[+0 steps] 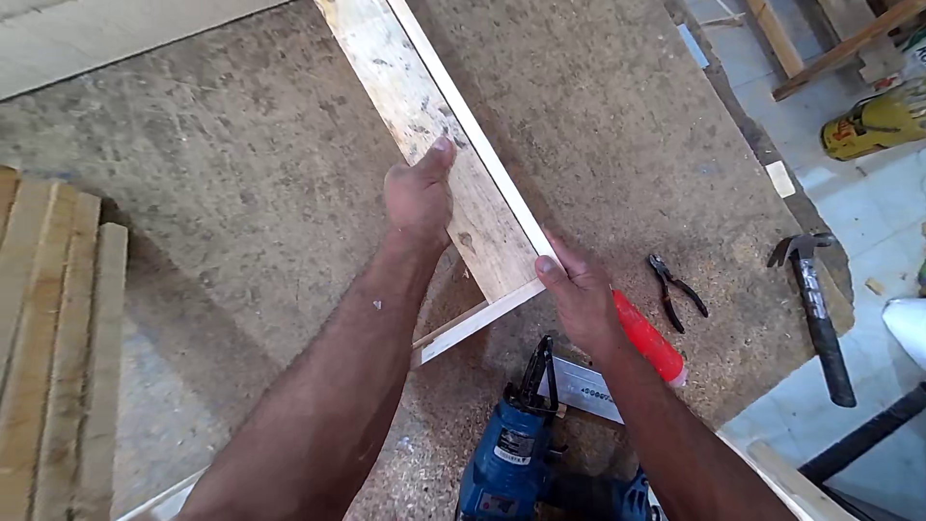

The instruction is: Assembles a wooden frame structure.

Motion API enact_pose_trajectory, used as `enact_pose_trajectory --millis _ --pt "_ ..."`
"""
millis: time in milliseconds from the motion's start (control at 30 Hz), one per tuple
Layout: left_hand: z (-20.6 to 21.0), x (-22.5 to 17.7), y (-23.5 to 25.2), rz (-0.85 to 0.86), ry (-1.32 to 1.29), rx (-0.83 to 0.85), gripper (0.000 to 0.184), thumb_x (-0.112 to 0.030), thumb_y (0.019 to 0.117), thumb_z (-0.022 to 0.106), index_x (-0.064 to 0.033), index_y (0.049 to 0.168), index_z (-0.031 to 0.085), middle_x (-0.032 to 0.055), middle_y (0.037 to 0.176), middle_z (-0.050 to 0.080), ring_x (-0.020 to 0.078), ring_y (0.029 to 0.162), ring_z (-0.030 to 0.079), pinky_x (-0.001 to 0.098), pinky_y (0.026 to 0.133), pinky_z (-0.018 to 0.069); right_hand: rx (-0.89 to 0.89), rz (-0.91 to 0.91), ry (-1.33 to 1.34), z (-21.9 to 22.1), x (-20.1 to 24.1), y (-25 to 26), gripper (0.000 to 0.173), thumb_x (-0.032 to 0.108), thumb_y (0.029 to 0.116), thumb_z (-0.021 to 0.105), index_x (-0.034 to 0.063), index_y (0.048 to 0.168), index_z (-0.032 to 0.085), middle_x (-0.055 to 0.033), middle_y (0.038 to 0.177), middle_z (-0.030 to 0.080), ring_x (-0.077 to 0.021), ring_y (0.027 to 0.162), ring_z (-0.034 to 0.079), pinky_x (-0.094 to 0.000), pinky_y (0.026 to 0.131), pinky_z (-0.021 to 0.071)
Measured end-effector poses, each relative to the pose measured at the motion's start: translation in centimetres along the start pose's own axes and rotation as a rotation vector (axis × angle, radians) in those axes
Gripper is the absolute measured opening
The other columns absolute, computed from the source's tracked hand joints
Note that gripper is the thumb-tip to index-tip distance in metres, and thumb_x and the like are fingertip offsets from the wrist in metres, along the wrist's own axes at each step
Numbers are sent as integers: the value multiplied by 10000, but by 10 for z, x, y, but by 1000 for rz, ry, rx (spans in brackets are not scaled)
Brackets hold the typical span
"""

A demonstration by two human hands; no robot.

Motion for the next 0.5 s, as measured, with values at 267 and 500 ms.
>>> enact_pose_trajectory --millis 267,500 --pt "2 -7 -7 -45 109 -95 296 -270 962 729 -61 1138 616 55 931 745 167 815 753 375 727 660 -45 43 -66 1 3 -2 474 322 1041 594 186 1494 563 -37 1257 713 -132 1053 699 -409 903 595" --pt "3 -8 -3 -42 122 -105 310 -285 959 731 -54 1135 622 61 936 745 176 821 753 389 735 658 -85 -3 -102 0 2 3 464 328 1031 588 158 1462 596 -40 1220 733 -106 1079 697 -385 943 587"
Point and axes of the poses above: each hand's wrist, its own y-axis towards the middle knuckle, its own z-axis out of the palm, x = y × z, the point moved 6 cm from there along y, towards the middle knuckle
